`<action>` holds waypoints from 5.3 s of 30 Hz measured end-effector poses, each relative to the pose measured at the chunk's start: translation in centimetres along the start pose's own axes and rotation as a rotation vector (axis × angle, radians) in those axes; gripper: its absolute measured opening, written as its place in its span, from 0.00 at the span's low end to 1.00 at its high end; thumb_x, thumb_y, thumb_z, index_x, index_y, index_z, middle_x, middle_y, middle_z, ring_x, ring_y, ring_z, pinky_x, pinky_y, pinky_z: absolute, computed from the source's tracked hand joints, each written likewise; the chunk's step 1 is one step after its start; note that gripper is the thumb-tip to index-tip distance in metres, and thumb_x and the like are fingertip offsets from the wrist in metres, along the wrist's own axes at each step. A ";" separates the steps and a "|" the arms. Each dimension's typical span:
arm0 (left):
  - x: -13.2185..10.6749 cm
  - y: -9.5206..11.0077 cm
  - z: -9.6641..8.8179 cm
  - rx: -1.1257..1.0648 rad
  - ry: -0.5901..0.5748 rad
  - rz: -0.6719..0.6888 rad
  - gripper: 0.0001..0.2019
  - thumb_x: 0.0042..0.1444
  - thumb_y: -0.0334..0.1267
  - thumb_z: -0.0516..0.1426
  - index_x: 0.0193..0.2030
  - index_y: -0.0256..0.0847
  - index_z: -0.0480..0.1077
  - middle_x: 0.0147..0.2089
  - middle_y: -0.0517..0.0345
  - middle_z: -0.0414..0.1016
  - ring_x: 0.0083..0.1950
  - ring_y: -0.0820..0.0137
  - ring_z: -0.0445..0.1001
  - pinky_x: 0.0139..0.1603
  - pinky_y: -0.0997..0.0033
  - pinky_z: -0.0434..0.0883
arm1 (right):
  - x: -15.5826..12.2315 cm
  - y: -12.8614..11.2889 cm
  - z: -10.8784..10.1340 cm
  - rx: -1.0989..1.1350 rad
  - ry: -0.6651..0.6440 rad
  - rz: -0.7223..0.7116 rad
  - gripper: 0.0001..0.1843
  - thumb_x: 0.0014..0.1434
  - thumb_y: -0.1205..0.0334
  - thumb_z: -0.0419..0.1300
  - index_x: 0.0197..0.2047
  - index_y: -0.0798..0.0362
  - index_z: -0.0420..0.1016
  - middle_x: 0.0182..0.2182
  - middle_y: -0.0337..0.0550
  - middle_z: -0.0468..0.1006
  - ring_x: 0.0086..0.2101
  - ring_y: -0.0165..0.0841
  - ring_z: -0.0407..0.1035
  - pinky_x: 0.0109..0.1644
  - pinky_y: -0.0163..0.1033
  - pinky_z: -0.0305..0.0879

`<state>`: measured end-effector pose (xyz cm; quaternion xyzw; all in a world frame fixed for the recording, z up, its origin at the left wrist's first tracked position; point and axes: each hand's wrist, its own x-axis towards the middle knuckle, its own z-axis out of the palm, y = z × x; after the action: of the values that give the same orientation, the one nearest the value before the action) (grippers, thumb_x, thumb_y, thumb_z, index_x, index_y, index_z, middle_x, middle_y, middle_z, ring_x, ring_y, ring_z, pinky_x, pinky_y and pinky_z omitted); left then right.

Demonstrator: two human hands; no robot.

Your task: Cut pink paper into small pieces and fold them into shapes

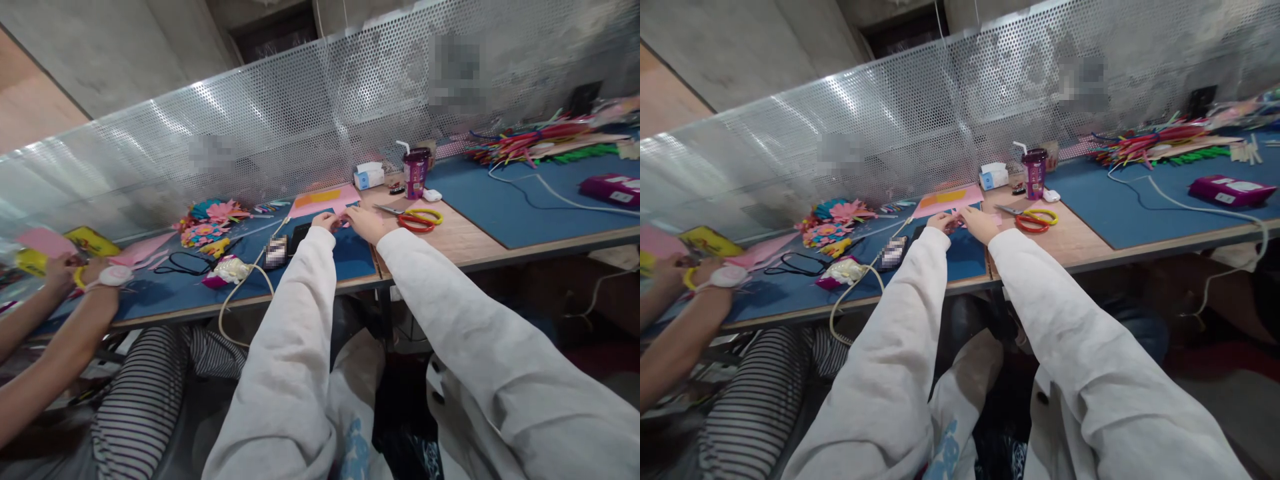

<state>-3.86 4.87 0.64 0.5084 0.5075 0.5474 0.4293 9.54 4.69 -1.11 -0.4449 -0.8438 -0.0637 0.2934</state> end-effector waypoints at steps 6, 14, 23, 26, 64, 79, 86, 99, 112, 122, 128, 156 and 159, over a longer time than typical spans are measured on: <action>1.5 -0.7 0.4 -0.035 -0.079 -0.103 0.10 0.46 0.27 0.58 0.20 0.37 0.62 0.18 0.60 0.69 0.24 0.72 0.70 0.32 0.68 0.67 | -0.2 0.2 -0.6 -0.164 -0.049 -0.008 0.15 0.61 0.73 0.46 0.49 0.59 0.67 0.45 0.55 0.71 0.45 0.38 0.66 0.41 0.37 0.60; 3.1 -0.9 0.6 -0.218 -0.186 -0.160 0.05 0.45 0.27 0.59 0.24 0.34 0.66 0.22 0.57 0.73 0.24 0.74 0.72 0.32 0.70 0.69 | 0.8 2.2 -1.0 -0.277 -0.046 -0.092 0.14 0.62 0.71 0.45 0.49 0.59 0.66 0.46 0.54 0.69 0.45 0.38 0.64 0.34 0.36 0.58; 5.2 -2.3 1.2 -0.165 -0.266 -0.068 0.03 0.46 0.28 0.60 0.26 0.34 0.68 0.23 0.58 0.73 0.26 0.74 0.73 0.37 0.70 0.70 | 2.0 5.5 -1.1 -0.418 -0.021 -0.369 0.14 0.61 0.72 0.46 0.46 0.60 0.68 0.41 0.54 0.72 0.42 0.38 0.63 0.35 0.37 0.57; 5.7 -2.7 1.6 -0.202 -0.243 -0.011 0.04 0.46 0.29 0.61 0.28 0.34 0.68 0.25 0.58 0.75 0.27 0.73 0.73 0.38 0.68 0.70 | 2.6 6.1 -1.3 -0.433 -0.006 -0.424 0.14 0.61 0.71 0.45 0.45 0.60 0.69 0.40 0.54 0.73 0.41 0.38 0.64 0.35 0.38 0.58; 2.2 -3.0 3.6 -0.425 -0.374 -0.186 0.13 0.40 0.40 0.65 0.27 0.37 0.66 0.28 0.57 0.74 0.32 0.72 0.74 0.46 0.61 0.68 | 0.8 5.4 -0.8 0.924 0.085 0.298 0.18 0.48 0.44 0.61 0.32 0.51 0.72 0.27 0.41 0.75 0.28 0.32 0.68 0.35 0.42 0.69; 2.1 -2.9 3.6 -0.375 -0.379 -0.186 0.09 0.44 0.35 0.62 0.25 0.37 0.64 0.25 0.58 0.73 0.28 0.72 0.73 0.42 0.61 0.69 | 0.8 5.1 -1.2 0.887 0.035 0.307 0.17 0.49 0.45 0.60 0.29 0.51 0.73 0.25 0.40 0.75 0.27 0.32 0.68 0.34 0.41 0.69; 1.9 -3.1 3.7 -0.380 -0.357 -0.128 0.06 0.46 0.33 0.59 0.24 0.38 0.64 0.25 0.60 0.73 0.29 0.72 0.73 0.42 0.63 0.70 | 0.7 5.3 -0.8 0.930 0.056 0.338 0.18 0.49 0.45 0.60 0.31 0.52 0.73 0.28 0.41 0.76 0.29 0.33 0.69 0.36 0.42 0.68; 2.0 -3.0 3.4 -0.346 -0.335 -0.097 0.06 0.45 0.36 0.61 0.26 0.38 0.68 0.28 0.58 0.74 0.30 0.72 0.74 0.41 0.65 0.71 | 0.8 5.2 -0.3 1.097 0.070 0.411 0.21 0.47 0.44 0.62 0.33 0.55 0.73 0.30 0.42 0.75 0.30 0.31 0.68 0.38 0.41 0.68; 2.2 -3.3 3.2 -0.244 -0.315 -0.033 0.05 0.43 0.36 0.60 0.26 0.36 0.70 0.24 0.58 0.74 0.27 0.72 0.73 0.35 0.68 0.71 | 0.9 4.1 -0.7 1.086 0.148 0.398 0.18 0.45 0.47 0.64 0.30 0.54 0.73 0.28 0.42 0.75 0.30 0.33 0.68 0.38 0.42 0.67; 1.8 -3.0 3.1 -0.169 -0.288 0.079 0.15 0.36 0.44 0.65 0.26 0.36 0.70 0.26 0.58 0.75 0.28 0.72 0.73 0.37 0.67 0.71 | 1.1 4.2 -0.2 1.030 0.186 0.377 0.16 0.46 0.49 0.63 0.28 0.55 0.72 0.24 0.40 0.72 0.27 0.32 0.66 0.33 0.41 0.66; 1.8 -2.9 3.0 -0.157 -0.282 0.066 0.11 0.39 0.41 0.63 0.27 0.35 0.72 0.27 0.56 0.76 0.28 0.72 0.74 0.37 0.67 0.71 | 1.2 4.4 0.1 1.117 0.171 0.410 0.17 0.44 0.49 0.64 0.29 0.55 0.72 0.26 0.41 0.74 0.30 0.33 0.68 0.36 0.42 0.67; 2.8 -3.2 2.8 -0.115 -0.247 0.029 0.13 0.37 0.41 0.65 0.28 0.33 0.75 0.28 0.50 0.78 0.27 0.69 0.75 0.39 0.62 0.73 | 0.9 4.8 -0.1 1.281 0.006 0.456 0.19 0.42 0.49 0.67 0.29 0.58 0.76 0.25 0.42 0.76 0.26 0.28 0.67 0.32 0.36 0.64; 2.7 -3.0 2.8 -0.080 -0.260 0.035 0.11 0.39 0.39 0.64 0.28 0.33 0.75 0.29 0.50 0.78 0.28 0.69 0.76 0.40 0.62 0.73 | 1.0 5.0 0.0 1.262 0.017 0.460 0.19 0.41 0.50 0.67 0.29 0.58 0.76 0.24 0.42 0.75 0.26 0.28 0.66 0.32 0.36 0.64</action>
<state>-1.55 8.25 -2.06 0.5663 0.4162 0.5043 0.5017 13.12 8.37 -1.34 -0.3560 -0.6008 0.5023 0.5099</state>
